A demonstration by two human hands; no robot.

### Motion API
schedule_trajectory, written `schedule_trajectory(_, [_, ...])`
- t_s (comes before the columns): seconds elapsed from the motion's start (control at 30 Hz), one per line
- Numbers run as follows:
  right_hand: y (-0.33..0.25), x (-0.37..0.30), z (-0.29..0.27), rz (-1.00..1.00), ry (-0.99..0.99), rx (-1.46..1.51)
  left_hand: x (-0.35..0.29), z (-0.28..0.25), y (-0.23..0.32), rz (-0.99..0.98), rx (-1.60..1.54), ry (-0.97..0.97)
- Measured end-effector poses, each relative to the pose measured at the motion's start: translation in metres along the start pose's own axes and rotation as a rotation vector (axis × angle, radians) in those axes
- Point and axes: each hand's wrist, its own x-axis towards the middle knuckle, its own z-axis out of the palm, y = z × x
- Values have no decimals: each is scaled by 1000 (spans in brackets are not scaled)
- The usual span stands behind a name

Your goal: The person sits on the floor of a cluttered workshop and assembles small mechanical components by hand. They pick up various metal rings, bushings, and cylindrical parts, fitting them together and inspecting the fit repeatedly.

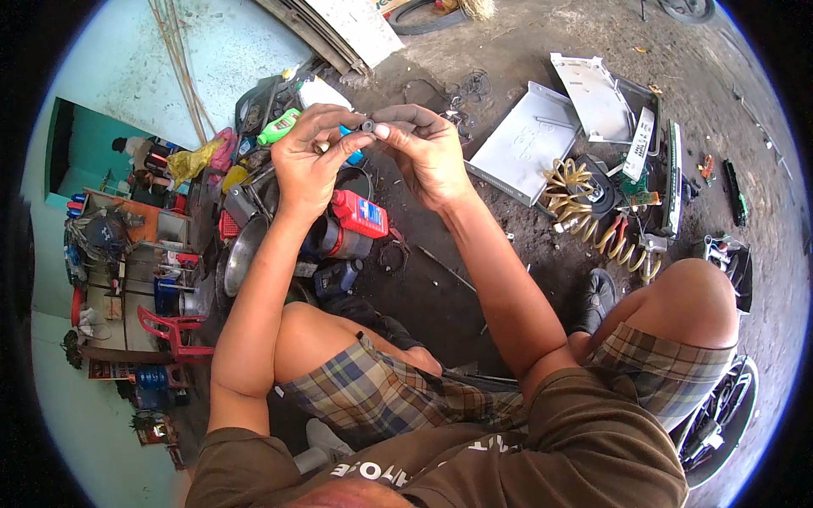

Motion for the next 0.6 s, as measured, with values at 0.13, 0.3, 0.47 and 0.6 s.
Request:
schedule_trajectory(0.13, [-5,3,-3,18,1,-66,4,-2,3,21,120,-102])
schedule_trajectory(0.3, [-14,10,-15,89,-19,-388,-2,-7,-4,-39,121,-116])
schedule_trajectory(0.47, [-17,22,-92,147,68,-941,-8,7,0,-157,18,-95])
schedule_trajectory(0.6, [9,6,-188,280,259,-1539,-10,6,2,-173,-13,-100])
